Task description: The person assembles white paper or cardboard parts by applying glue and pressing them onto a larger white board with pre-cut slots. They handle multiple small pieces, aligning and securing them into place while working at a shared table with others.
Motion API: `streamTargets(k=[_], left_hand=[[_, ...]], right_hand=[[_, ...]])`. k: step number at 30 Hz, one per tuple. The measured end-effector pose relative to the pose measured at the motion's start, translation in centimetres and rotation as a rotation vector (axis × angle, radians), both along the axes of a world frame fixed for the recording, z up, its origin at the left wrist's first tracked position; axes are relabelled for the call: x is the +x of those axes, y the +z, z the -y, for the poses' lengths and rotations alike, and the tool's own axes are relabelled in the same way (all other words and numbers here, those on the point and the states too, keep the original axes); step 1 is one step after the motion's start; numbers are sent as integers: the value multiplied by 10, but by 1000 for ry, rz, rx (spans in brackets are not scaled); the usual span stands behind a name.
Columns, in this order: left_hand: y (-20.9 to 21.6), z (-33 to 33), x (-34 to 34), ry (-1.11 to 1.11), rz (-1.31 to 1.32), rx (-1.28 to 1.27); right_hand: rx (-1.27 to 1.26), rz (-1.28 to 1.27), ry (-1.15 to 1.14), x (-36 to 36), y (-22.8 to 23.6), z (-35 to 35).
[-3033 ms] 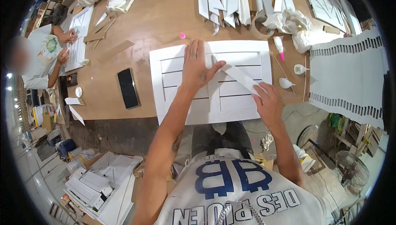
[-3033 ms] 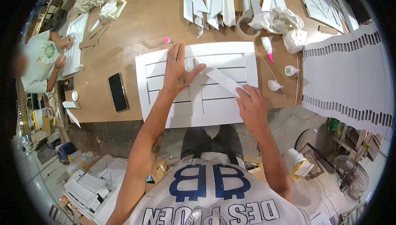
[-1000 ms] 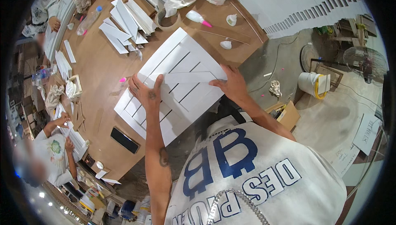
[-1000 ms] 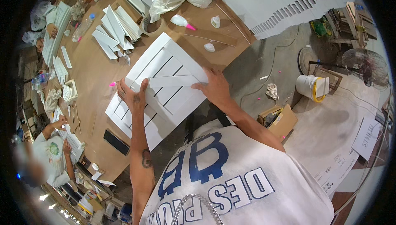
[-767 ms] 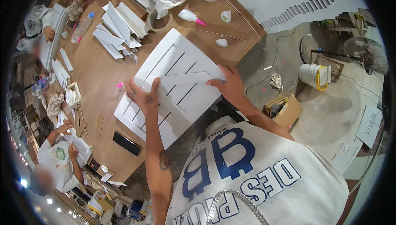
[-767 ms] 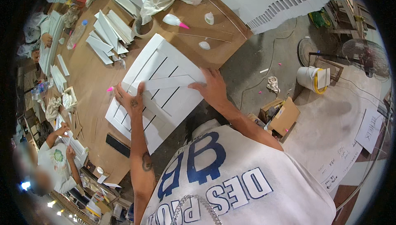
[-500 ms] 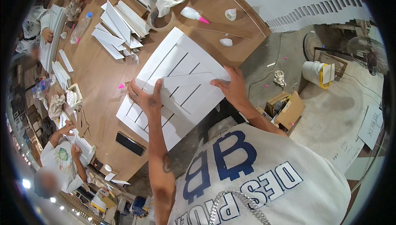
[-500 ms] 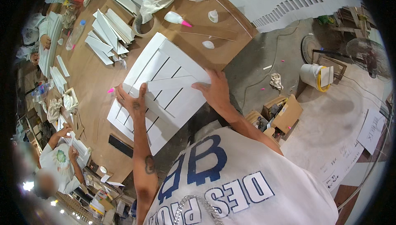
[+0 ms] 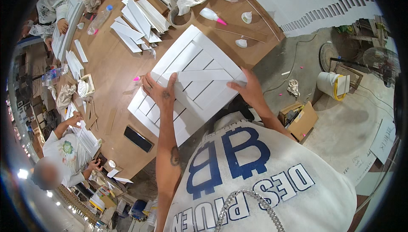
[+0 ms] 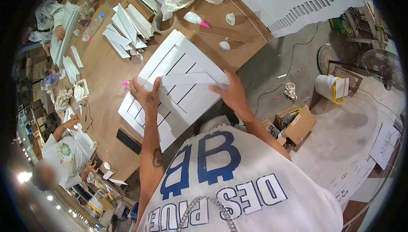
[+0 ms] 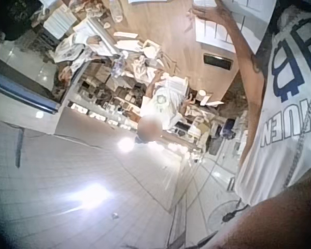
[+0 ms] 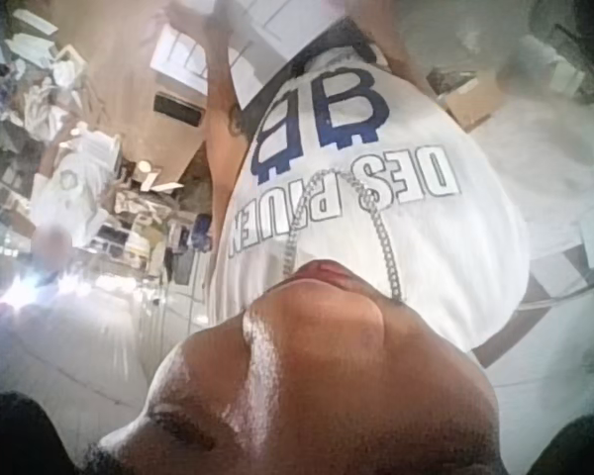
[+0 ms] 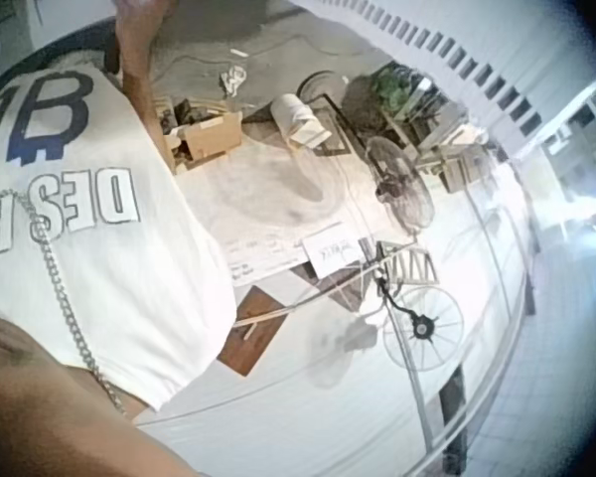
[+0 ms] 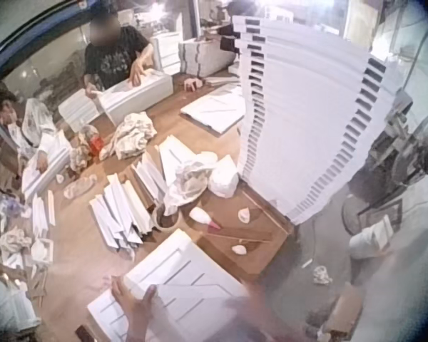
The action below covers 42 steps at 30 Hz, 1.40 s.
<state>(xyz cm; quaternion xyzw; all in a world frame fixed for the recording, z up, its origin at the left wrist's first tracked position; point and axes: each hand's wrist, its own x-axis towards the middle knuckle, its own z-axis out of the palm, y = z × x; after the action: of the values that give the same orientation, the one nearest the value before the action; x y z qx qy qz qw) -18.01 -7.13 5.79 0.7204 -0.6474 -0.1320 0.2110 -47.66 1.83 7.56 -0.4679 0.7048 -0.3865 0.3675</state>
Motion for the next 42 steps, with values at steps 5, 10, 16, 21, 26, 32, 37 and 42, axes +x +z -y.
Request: streamTargets(k=[5,10,16,21,26,32,37,42], left_hand=[[1,-2,-1,12,1,50],[9,1,-10,17,-15,57],[-6,-5,-7,53,38,-14],[-7,-7,-6,71,-48,2],[-1,-13,-3,69,11,-42],[4,-10,-6,59,18,-70],[4,-6,-3,61,115,-45],[-15,-8,-6,20,13,-180]], right_hand=[[76,-278,27,6,-5,14],[197,-482,11,12,-2,15],[118,-535,-7,12,-7,13],[180,-563,24,11,-9,10],[252,-649,124,16,11,12],[357,-685,188,14,27,23],[340,-688,249,17,35,29],[48,-840,348,2,12,32]])
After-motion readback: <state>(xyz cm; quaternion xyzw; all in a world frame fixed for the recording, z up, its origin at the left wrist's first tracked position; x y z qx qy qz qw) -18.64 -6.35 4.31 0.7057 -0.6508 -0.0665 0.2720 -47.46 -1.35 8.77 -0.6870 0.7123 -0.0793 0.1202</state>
